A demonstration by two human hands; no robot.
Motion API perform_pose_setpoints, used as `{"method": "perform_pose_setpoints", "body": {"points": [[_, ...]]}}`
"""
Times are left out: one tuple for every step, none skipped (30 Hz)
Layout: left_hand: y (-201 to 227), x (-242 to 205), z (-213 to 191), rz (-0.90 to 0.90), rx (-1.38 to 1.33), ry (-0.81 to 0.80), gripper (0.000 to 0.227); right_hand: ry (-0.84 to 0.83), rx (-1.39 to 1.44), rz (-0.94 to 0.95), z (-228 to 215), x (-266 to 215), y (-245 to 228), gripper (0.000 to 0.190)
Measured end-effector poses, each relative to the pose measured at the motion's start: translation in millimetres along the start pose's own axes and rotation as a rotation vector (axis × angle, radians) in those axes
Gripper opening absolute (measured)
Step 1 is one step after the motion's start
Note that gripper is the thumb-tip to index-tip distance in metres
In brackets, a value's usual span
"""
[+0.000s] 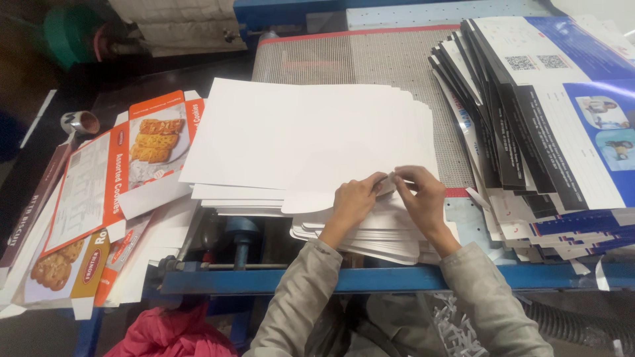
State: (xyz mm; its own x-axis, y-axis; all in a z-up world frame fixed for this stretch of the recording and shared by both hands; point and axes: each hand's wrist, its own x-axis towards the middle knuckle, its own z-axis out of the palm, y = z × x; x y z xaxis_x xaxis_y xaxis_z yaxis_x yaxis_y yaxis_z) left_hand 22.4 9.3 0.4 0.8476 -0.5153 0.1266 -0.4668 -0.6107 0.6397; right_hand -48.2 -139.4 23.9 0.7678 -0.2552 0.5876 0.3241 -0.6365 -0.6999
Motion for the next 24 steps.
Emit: {"method": "perform_pose_setpoints", "body": {"points": [[-0.2,0.4,-0.6,-0.002,0.009,-0.007,0.027,0.002,-0.002,-0.005,1.4,-0.3,-1.3,0.011],[-0.3,0.8,-1.1,-0.003,0.019,-0.015,0.027,0.003,-0.005,-0.011,3.2,-0.7,-1.2,0.011],[0.0,-0.3,-0.2,-0.004,0.026,-0.027,0.028,0.005,-0.01,-0.012,4.1,-2.7,-0.3,0.012],[0.1,-1.4,0.7,0.004,0.03,-0.022,0.028,0.005,-0.018,-0.003,4.9,-3.7,1.6,0.013],[0.0,-1.7,1.6,0.013,0.033,-0.015,0.028,0.006,-0.027,0.004,5.6,-3.4,3.9,0.013],[-0.5,-1.9,2.5,0.023,0.037,-0.009,0.028,0.006,-0.036,0.01,6.2,-3.3,5.9,0.013],[-1.2,-2.2,3.7,0.045,0.04,0.006,0.029,0.003,-0.029,0.01,6.4,-3.3,7.5,0.013],[-2.1,-2.2,4.9,0.067,0.043,0.022,0.031,-0.001,-0.023,0.009,6.7,-3.2,8.7,0.013],[-2.8,-2.9,6.4,0.087,0.045,0.036,0.033,-0.006,-0.017,0.01,6.9,-3.7,9.3,0.013],[-3.1,-3.3,7.8,0.089,0.054,0.031,0.033,-0.014,-0.021,0.003,6.6,-3.9,9.4,0.013],[-2.9,-2.8,8.4,0.092,0.063,0.028,0.032,-0.022,-0.026,-0.006,5.9,-3.1,9.3,0.013],[-2.6,-2.8,8.4,0.094,0.072,0.024,0.032,-0.029,-0.031,-0.014,5.3,-2.4,8.8,0.013],[-1.9,-2.8,8.2,0.101,0.085,0.023,0.032,-0.03,-0.061,-0.028,5.0,-1.4,8.2,0.013],[-0.9,-3.3,7.9,0.107,0.097,0.022,0.032,-0.031,-0.091,-0.042,5.2,-0.7,7.5,0.013],[-0.3,-4.3,7.4,0.113,0.11,0.019,0.031,-0.031,-0.121,-0.054,5.3,-0.9,6.8,0.013],[0.3,-5.3,6.8,0.119,0.108,0.02,0.032,-0.033,-0.133,-0.045,5.8,-1.2,6.3,0.012],[1.0,-5.2,6.2,0.126,0.106,0.023,0.033,-0.036,-0.145,-0.039,6.9,-0.3,6.3,0.012],[1.7,-5.5,5.7,0.133,0.104,0.026,0.033,-0.038,-0.156,-0.034,7.1,-0.1,6.3,0.011],[2.2,-5.5,5.4,0.13,0.12,0.016,0.034,-0.044,-0.177,-0.026,6.8,0.1,6.8,0.012],[2.5,-5.5,5.5,0.127,0.136,0.007,0.034,-0.051,-0.198,-0.019,7.1,-0.3,7.7,0.012],[2.4,-5.3,6.0,0.126,0.153,-0.003,0.034,-0.055,-0.218,-0.011,7.0,-0.8,9.5,0.013],[2.0,-4.9,7.0,0.135,0.132,0.016,0.034,-0.052,-0.21,0.011,6.7,-1.5,12.6,0.012],[1.4,-4.0,8.5,0.145,0.11,0.034,0.033,-0.048,-0.203,0.035,7.1,-2.6,16.7,0.011],[0.5,-2.9,10.3,0.155,0.088,0.052,0.033,-0.044,-0.196,0.059,8.0,-3.7,22.1,0.01]]}}
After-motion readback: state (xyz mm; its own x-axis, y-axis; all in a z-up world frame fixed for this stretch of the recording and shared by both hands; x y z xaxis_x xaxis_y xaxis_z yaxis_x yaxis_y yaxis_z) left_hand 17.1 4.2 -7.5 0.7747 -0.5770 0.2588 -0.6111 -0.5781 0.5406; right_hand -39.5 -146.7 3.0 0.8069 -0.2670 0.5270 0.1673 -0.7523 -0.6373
